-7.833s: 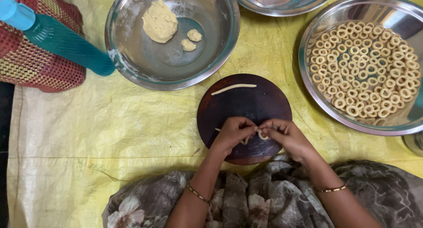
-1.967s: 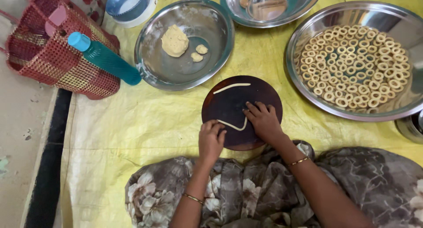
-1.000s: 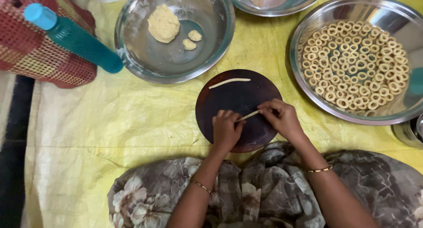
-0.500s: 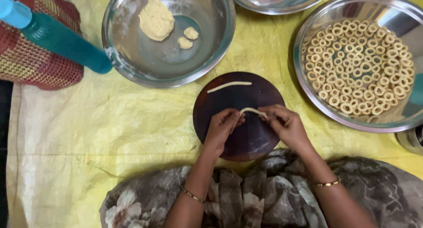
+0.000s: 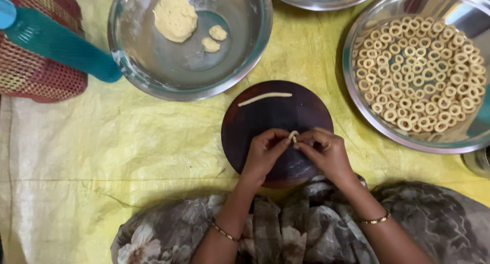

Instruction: The person rolls small pieces of dough into thin strips on a wooden board, then joins the ends to form rings and places them into a large metal tray. The process is repeated continuously with multiple dough pieces.

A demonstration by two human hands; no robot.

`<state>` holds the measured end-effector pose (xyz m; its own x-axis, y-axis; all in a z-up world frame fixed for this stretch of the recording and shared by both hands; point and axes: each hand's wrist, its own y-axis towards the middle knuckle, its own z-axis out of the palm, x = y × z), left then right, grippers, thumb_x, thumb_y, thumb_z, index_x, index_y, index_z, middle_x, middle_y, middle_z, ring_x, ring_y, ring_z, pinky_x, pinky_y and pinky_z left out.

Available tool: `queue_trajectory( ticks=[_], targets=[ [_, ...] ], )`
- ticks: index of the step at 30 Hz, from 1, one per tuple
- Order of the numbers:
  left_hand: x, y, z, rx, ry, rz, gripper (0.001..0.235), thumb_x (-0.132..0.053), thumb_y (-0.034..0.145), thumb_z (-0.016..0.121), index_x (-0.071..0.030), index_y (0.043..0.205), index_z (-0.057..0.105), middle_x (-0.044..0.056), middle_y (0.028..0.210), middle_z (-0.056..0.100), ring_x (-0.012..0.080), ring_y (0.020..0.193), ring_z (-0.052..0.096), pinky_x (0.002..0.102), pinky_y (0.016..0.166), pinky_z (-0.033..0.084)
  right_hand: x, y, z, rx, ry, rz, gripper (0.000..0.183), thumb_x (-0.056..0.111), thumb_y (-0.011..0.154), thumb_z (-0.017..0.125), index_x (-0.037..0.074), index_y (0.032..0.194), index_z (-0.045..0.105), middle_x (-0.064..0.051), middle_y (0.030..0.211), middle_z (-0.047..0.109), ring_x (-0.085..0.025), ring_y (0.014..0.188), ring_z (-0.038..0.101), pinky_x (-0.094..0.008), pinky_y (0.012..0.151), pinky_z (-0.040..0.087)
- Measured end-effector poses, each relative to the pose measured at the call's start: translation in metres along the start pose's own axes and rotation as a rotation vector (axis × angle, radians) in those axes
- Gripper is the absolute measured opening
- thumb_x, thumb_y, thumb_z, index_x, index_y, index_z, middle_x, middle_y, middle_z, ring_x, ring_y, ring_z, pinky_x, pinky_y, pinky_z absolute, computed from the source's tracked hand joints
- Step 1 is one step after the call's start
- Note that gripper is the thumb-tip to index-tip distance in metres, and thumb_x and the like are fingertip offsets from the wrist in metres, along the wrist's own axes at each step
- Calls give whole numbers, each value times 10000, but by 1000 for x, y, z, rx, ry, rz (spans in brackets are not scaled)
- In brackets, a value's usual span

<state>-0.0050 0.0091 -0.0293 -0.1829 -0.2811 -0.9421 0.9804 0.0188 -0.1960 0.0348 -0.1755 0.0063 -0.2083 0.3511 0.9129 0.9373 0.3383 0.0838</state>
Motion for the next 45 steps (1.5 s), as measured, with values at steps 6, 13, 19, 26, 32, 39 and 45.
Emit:
queue_trajectory(
  ticks=[6,13,19,26,32,39,45],
  targets=[
    [-10,-2,1,-20,171,-81,153,-122,974,683,-7,1059,739,4,947,742,50,862,674,235,760,533,3,1,0,-11,5,-42,118,48,840,811,20,944,764,-48,865,731,-89,677,618,-254,587,472],
    [-7,-4,-1,-14,74,-4,143,-88,989,691,18,1073,737,22,956,739,63,877,657,251,775,521,6,-3,2,19,23,-29,122,17,855,789,6,975,769,-63,873,736,-109,693,651,-257,593,482],
    [-7,-4,0,41,129,108,105,-47,980,696,16,1061,721,24,983,744,67,916,683,248,808,549,3,-3,2,14,89,-12,100,27,885,761,-6,978,748,-41,889,718,-66,743,667,-240,604,502],
    [-8,-5,-3,122,140,89,144,-109,996,679,7,1066,727,14,979,732,54,921,660,240,826,526,-2,-5,3,-50,66,76,167,77,862,836,14,844,682,5,691,580,-38,633,476,-228,562,399],
    [-1,-6,-14,279,-95,-69,232,-230,1048,684,-9,1014,742,6,909,705,70,854,624,264,781,503,-9,-5,-1,41,124,115,296,65,806,868,42,857,577,15,696,523,-33,648,468,-233,557,412],
    [-4,-6,-19,282,-146,-120,194,-218,1028,726,-35,963,732,9,858,688,68,773,570,255,713,456,-10,-4,-7,128,303,213,122,131,961,678,25,1016,652,-7,837,673,-64,780,617,-234,686,487],
    [-1,-2,-24,327,-106,-124,189,-203,1019,711,-31,941,723,28,886,720,64,764,564,248,697,445,-14,-3,4,158,456,308,276,229,1036,586,-4,1159,670,-64,976,718,-112,910,657,-275,820,535]
  ],
)
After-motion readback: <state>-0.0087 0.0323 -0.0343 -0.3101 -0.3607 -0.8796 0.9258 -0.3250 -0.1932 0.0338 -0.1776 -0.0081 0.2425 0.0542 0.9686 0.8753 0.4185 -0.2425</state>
